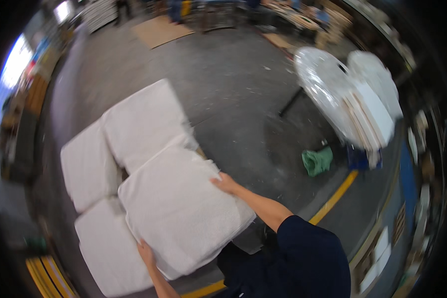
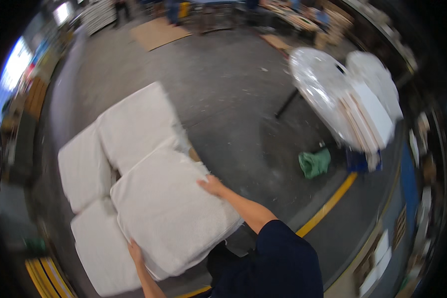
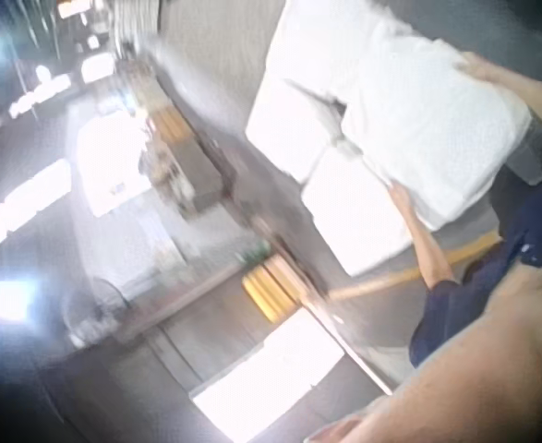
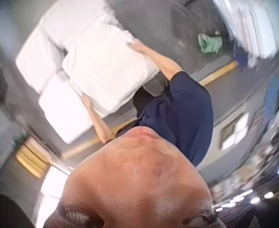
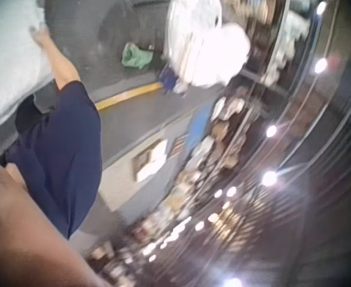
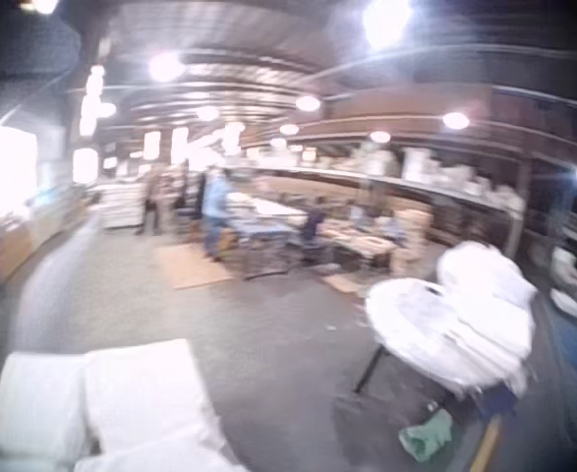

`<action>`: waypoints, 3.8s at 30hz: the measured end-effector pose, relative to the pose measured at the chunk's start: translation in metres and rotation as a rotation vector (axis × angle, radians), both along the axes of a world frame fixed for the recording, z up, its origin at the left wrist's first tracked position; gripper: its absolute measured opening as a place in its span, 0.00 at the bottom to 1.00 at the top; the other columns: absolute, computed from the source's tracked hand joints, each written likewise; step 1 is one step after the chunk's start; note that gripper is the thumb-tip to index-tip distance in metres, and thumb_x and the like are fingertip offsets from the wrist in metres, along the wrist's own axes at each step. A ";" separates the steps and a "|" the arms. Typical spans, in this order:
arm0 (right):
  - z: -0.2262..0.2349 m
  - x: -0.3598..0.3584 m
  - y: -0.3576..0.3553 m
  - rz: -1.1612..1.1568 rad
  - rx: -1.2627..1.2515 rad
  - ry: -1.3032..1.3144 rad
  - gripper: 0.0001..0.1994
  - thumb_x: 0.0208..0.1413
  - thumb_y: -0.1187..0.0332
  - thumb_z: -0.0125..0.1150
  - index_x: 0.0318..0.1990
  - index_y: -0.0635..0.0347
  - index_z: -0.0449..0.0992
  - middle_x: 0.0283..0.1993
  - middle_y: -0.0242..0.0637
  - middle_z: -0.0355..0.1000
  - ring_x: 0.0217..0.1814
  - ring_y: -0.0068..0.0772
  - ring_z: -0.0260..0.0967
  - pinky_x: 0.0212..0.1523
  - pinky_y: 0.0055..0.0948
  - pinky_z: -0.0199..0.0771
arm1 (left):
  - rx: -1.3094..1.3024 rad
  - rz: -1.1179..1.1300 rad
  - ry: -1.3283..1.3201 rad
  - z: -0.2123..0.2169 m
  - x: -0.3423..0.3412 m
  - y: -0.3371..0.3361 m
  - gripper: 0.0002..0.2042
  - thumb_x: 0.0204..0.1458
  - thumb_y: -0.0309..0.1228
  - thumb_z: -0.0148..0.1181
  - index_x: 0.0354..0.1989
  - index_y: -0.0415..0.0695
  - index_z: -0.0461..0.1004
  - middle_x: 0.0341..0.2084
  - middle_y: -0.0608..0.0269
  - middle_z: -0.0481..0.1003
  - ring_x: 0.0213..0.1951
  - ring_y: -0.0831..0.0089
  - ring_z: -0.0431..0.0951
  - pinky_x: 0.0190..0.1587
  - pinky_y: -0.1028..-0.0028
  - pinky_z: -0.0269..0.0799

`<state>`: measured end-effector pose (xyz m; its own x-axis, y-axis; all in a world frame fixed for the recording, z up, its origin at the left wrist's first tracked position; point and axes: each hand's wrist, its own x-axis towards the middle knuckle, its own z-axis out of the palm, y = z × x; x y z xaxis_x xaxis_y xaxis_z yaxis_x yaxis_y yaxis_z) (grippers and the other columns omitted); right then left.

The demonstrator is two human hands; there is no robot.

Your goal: The person repeatedly picks up white foam cushions and places them into white fabric covers. They smooth the covers over the foam and then stack the finished items on a nearby pile. The process is repeated multiple times in a warehouse setting.

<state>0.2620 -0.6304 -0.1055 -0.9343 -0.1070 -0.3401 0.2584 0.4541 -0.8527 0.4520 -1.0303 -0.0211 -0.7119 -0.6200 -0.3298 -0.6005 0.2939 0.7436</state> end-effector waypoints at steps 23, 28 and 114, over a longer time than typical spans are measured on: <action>0.038 0.519 0.655 -0.715 0.210 -0.306 0.16 0.53 0.61 0.59 0.40 0.66 0.80 0.41 0.54 0.78 0.45 0.55 0.76 0.47 0.45 0.75 | -0.246 -1.613 -0.302 0.037 0.048 0.783 0.15 0.52 0.38 0.55 0.40 0.40 0.78 0.39 0.44 0.79 0.45 0.46 0.79 0.49 0.54 0.74; 0.040 0.548 0.814 -1.179 0.135 -0.165 0.09 0.59 0.71 0.57 0.42 0.69 0.77 0.33 0.37 0.77 0.29 0.26 0.75 0.32 0.27 0.76 | -0.126 -1.730 0.362 0.051 0.016 1.037 0.11 0.53 0.32 0.56 0.42 0.41 0.75 0.39 0.45 0.78 0.44 0.45 0.78 0.47 0.52 0.73; 0.495 0.625 1.875 -1.507 1.120 0.286 0.18 0.66 0.60 0.52 0.52 0.68 0.72 0.47 0.49 0.75 0.48 0.39 0.73 0.49 0.34 0.69 | 0.746 -1.871 0.222 0.370 -0.122 2.210 0.15 0.64 0.28 0.47 0.58 0.43 0.66 0.33 0.63 0.76 0.28 0.73 0.73 0.28 0.69 0.72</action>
<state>0.8865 1.2446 0.3892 -0.0594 0.8669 0.4949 0.8361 0.3140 -0.4498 0.3302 1.1794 0.3487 -0.2466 0.9681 0.0440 0.1168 -0.0154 0.9930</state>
